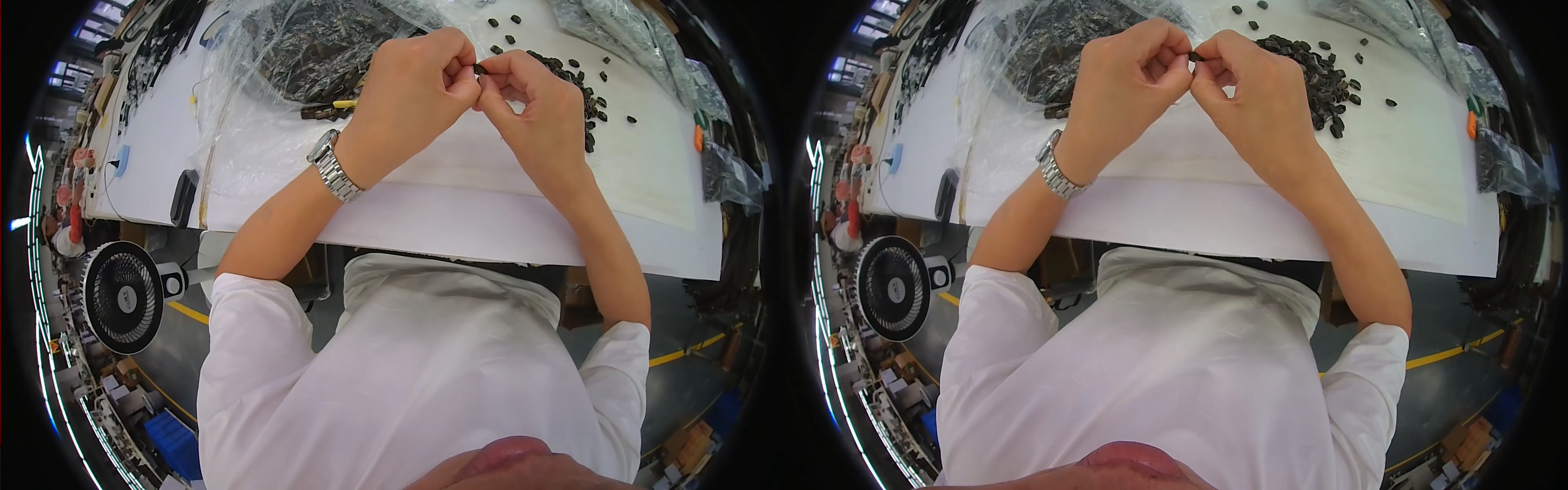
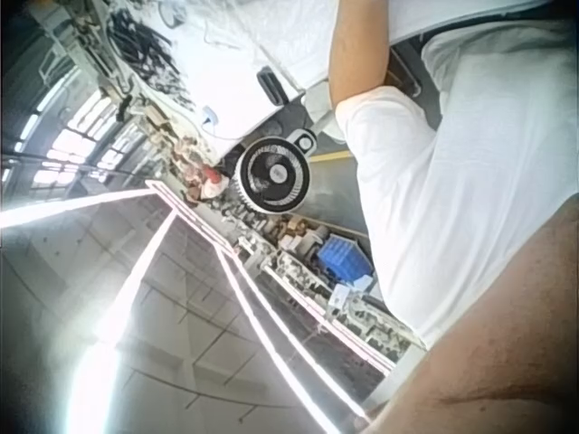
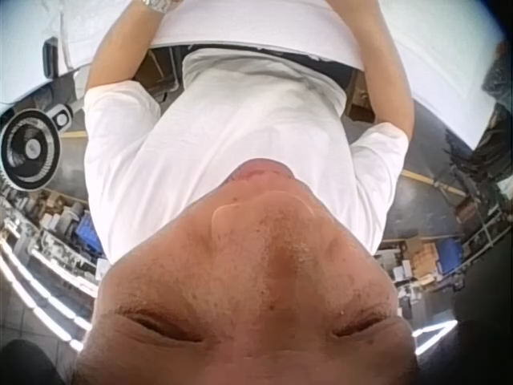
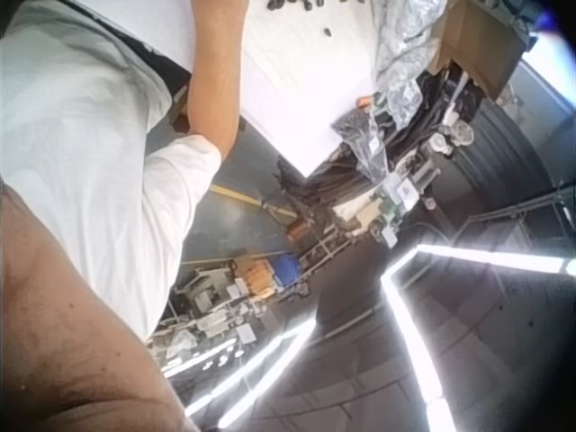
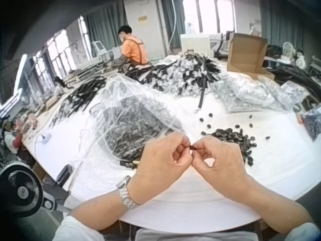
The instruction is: Assembling small plastic cord locks by pressing the components together.
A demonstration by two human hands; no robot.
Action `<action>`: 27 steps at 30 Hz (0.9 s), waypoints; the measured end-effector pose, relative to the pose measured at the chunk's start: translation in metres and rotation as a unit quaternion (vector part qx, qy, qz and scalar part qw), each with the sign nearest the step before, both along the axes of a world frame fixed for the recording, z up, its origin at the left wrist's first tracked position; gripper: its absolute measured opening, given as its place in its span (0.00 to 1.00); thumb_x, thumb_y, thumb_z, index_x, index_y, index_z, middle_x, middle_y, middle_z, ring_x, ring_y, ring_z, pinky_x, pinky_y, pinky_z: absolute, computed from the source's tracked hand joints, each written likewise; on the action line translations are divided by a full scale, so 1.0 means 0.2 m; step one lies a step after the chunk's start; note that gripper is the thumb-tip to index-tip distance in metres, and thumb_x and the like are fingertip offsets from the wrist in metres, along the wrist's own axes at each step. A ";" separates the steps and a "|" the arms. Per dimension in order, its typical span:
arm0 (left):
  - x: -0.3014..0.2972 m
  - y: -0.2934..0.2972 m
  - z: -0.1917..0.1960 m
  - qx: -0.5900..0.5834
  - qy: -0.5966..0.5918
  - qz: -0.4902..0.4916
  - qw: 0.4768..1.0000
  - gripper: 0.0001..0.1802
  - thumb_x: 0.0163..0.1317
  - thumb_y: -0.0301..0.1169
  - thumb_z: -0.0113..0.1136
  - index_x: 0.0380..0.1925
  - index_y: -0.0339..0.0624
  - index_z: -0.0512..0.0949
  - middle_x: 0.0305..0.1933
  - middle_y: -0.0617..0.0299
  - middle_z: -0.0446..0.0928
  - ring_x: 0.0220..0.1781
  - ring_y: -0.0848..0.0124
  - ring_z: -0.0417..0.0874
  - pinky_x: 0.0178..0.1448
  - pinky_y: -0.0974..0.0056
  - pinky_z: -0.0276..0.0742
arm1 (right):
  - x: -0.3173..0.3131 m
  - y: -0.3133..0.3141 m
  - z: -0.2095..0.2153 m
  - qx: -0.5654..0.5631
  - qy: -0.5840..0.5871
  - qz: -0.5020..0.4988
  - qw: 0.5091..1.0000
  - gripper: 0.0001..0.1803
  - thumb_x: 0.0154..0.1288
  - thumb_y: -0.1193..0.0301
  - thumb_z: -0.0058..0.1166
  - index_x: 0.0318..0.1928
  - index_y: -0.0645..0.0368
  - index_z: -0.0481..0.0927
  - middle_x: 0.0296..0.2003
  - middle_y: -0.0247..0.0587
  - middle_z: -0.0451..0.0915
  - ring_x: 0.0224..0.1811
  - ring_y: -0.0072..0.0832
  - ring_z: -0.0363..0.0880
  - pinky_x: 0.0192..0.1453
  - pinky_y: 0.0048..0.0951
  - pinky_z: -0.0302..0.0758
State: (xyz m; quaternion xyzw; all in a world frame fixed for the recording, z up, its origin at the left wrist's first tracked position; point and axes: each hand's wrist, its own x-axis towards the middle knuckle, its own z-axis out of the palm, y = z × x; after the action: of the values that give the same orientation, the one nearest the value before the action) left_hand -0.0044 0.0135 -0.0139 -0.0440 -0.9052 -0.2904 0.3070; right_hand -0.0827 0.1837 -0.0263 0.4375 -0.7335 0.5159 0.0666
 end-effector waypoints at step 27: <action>0.02 0.00 0.02 0.261 -0.060 -0.067 0.961 0.08 0.67 0.29 0.68 0.36 0.32 0.85 0.29 0.58 0.88 0.32 0.75 0.92 0.37 0.72 0.85 | 0.00 0.01 0.03 -0.073 -0.172 0.080 0.979 0.08 0.76 0.76 0.58 0.49 0.70 0.84 0.39 0.43 0.91 0.42 0.24 0.92 0.48 0.21 0.85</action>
State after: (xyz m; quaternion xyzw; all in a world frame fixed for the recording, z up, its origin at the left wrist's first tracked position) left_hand -0.0008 0.0127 -0.0090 -0.0057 -0.8100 -0.5383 0.2325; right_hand -0.0831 0.1856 -0.0210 0.3935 -0.6571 0.6391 -0.0701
